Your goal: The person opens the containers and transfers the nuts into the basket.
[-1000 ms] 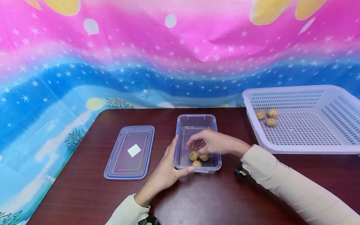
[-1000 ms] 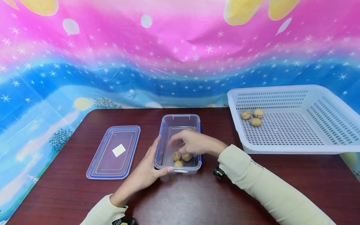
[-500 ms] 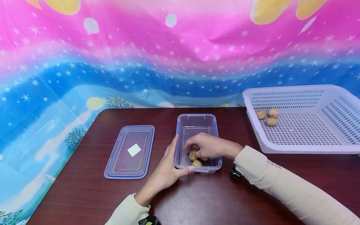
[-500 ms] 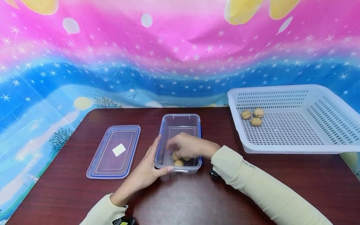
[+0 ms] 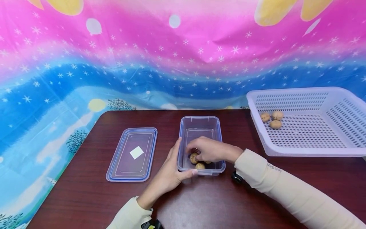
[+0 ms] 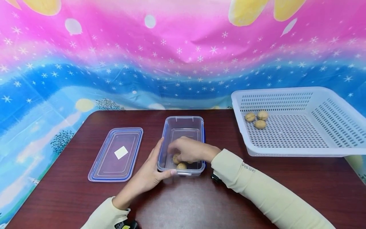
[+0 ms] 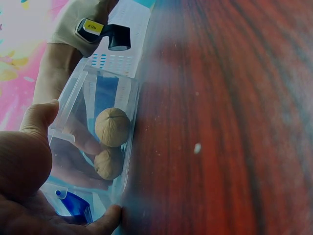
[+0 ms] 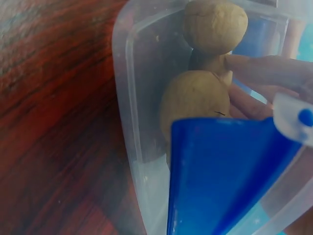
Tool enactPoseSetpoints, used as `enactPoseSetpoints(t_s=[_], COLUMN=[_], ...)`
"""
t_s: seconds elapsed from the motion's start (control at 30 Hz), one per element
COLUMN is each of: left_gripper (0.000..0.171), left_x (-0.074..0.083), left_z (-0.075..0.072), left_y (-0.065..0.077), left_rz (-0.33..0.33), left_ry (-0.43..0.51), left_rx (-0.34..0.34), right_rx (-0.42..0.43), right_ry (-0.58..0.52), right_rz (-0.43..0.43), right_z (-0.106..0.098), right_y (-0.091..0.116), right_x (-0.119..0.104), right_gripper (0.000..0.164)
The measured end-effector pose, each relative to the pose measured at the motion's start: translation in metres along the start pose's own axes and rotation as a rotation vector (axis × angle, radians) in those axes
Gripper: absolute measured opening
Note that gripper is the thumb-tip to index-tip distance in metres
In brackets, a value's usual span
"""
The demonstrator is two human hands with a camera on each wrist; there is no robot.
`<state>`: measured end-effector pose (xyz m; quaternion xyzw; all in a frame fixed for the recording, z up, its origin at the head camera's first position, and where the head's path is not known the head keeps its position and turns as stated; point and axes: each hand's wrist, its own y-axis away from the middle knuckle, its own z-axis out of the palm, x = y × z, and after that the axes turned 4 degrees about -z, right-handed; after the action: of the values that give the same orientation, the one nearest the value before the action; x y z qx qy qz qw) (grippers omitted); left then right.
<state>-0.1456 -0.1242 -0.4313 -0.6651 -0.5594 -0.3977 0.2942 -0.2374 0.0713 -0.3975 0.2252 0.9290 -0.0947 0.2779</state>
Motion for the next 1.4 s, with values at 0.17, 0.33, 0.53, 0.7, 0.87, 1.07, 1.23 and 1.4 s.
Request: enactPoseSetpoints(t_s=[0.17, 0.33, 0.53, 0.7, 0.87, 1.07, 1.23, 1.4], left_gripper=[0.117, 0.117, 0.118, 0.119, 0.118, 0.119, 0.121, 0.122], left_x=[0.0, 0.0, 0.001, 0.002, 0.001, 0.002, 0.001, 0.001], left_z=[-0.001, -0.001, 0.0, 0.0, 0.0, 0.0, 0.0, 0.0], left_y=[0.0, 0.0, -0.001, 0.0, 0.0, 0.0, -0.001, 0.0], left_rz=[-0.002, 0.001, 0.005, 0.0, 0.003, -0.015, -0.024, -0.025], left_ry=[-0.009, -0.006, 0.001, 0.003, -0.005, -0.002, 0.009, 0.01], left_rx=[0.002, -0.002, -0.007, -0.011, -0.012, -0.019, -0.016, -0.007], right_rx=[0.002, -0.006, 0.001, 0.012, 0.032, 0.079, 0.108, 0.112], right_ry=[0.032, 0.065, 0.065, 0.017, -0.018, -0.043, -0.125, -0.27], right_rz=[-0.032, -0.07, -0.079, -0.075, -0.088, -0.065, 0.013, 0.093], right_z=[0.002, 0.005, 0.006, 0.005, 0.005, 0.001, -0.008, -0.019], right_y=[-0.002, -0.004, -0.004, -0.003, -0.002, 0.0, 0.002, 0.005], right_x=[0.001, 0.0, -0.001, -0.001, -0.001, -0.003, -0.006, -0.008], right_gripper=[0.02, 0.02, 0.019, 0.021, 0.021, 0.019, 0.018, 0.022])
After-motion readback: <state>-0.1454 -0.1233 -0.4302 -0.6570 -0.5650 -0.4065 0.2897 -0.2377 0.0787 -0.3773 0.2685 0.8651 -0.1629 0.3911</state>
